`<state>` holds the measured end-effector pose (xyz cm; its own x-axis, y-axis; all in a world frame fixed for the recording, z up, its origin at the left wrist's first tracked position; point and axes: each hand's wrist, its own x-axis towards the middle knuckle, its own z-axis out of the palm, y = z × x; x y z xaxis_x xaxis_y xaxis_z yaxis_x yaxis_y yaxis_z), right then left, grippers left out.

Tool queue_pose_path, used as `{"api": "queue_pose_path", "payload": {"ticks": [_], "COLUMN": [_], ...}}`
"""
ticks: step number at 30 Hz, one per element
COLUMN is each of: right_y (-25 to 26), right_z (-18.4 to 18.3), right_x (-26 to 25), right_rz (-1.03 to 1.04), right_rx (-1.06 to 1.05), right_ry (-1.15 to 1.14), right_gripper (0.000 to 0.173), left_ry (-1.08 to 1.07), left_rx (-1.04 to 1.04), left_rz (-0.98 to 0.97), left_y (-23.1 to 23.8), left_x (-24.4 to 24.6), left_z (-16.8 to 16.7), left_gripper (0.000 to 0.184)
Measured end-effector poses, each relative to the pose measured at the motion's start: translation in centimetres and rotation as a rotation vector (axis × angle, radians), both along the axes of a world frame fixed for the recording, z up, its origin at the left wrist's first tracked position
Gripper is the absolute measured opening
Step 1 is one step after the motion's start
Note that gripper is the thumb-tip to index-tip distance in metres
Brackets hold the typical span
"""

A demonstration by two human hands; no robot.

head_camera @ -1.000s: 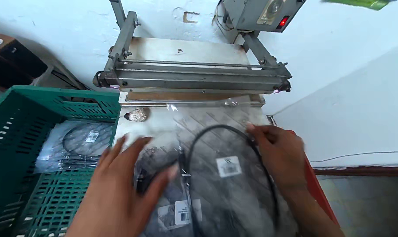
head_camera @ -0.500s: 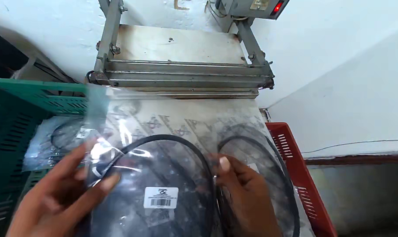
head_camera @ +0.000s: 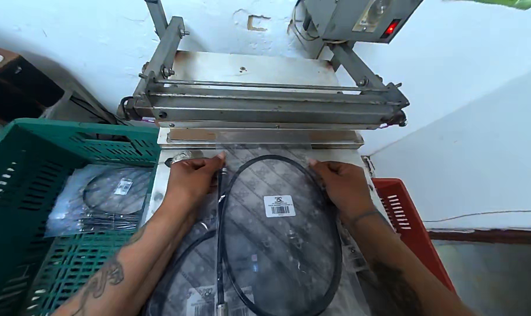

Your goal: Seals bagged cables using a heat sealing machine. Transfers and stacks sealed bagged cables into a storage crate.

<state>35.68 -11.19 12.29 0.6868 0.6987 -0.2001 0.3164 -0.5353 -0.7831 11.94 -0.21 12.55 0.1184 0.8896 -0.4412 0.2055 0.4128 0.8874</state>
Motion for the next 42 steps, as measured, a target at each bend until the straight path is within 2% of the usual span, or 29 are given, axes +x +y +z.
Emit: {"api": "queue_pose_path", "payload": {"ticks": [11,16,19,21,22,23,24,25,26,27,28,30,31,33,34,36,37,38,39,42], "right_y": [0.4,1.0,-0.1,-3.3,-5.4,-7.4,-9.3,-10.8,-11.9,-12.6,-12.9,-13.3,-13.4,-13.4,-13.5,-12.9,-12.4,-12.0,-11.8,-10.8], "right_z": [-0.3,-0.3,1.0,2.5,3.1,3.3,3.0,2.5,2.0,1.3,0.3,-1.5,-1.9,-0.9,0.0,1.7,2.4,2.5,2.3,2.0], "right_x": [0.0,0.1,0.3,0.4,0.3,0.0,-0.5,-1.6,-3.4,-5.6,-7.6,-9.8,-9.9,-9.8,-10.1,-11.1,-11.5,-11.5,-11.1,-8.5], "right_rz": [0.025,0.047,0.077,0.11,0.108,0.108,0.143,0.202,0.27,0.353,0.439,0.52,0.514,0.461,0.416,0.313,0.241,0.197,0.181,0.202], "right_rx": [0.054,-0.034,-0.03,0.022,0.059,0.096,0.134,0.141,0.15,0.177,0.212,0.254,0.281,0.367,0.412,0.457,0.434,0.414,0.417,0.376], "right_ry": [-0.001,-0.032,-0.062,-0.181,-0.281,-0.399,-0.523,-0.601,-0.625,-0.592,-0.536,-0.512,-0.499,-0.341,-0.216,0.095,0.217,0.281,0.289,0.074], "right_gripper": [0.024,0.027,0.03,0.029,0.028,0.03,0.04,0.059,0.076,0.085,0.086,0.082,0.08,0.076,0.072,0.048,0.027,0.017,0.017,0.017], "left_ry": [-0.032,0.015,0.059,0.205,0.357,0.495,0.594,0.676,0.733,0.755,0.745,0.681,0.607,0.264,0.051,-0.2,-0.211,-0.159,-0.07,0.128], "left_rx": [0.062,0.058,0.236,0.524,0.672,0.743,0.724,0.646,0.547,0.481,0.469,0.504,0.55,0.663,0.648,0.507,0.434,0.383,0.351,0.356], "left_rz": [0.02,0.012,-0.079,-0.26,-0.347,-0.411,-0.465,-0.494,-0.498,-0.477,-0.44,-0.345,-0.293,-0.198,-0.184,-0.232,-0.226,-0.179,-0.122,-0.165], "left_y": [0.6,0.8,-0.8,-4.4,-6.6,-8.9,-10.8,-12.3,-13.4,-14.1,-14.5,-14.5,-14.3,-14.0,-13.8,-13.0,-12.5,-11.8,-10.9,-7.5], "left_x": [-0.1,0.2,-0.3,-3.0,-5.0,-7.2,-9.2,-10.8,-11.9,-12.6,-13.2,-14.7,-15.3,-15.8,-15.7,-14.6,-13.9,-13.1,-12.2,-10.3], "left_z": [-1.6,-1.8,-0.2,1.7,2.2,2.5,2.7,2.7,2.5,2.1,1.7,1.5,1.6,2.0,2.4,3.2,3.3,3.1,2.7,2.0], "left_gripper": [0.029,0.03,0.033,0.029,0.04,0.066,0.095,0.113,0.115,0.102,0.085,0.055,0.047,0.037,0.033,0.043,0.042,0.029,0.016,0.023]}}
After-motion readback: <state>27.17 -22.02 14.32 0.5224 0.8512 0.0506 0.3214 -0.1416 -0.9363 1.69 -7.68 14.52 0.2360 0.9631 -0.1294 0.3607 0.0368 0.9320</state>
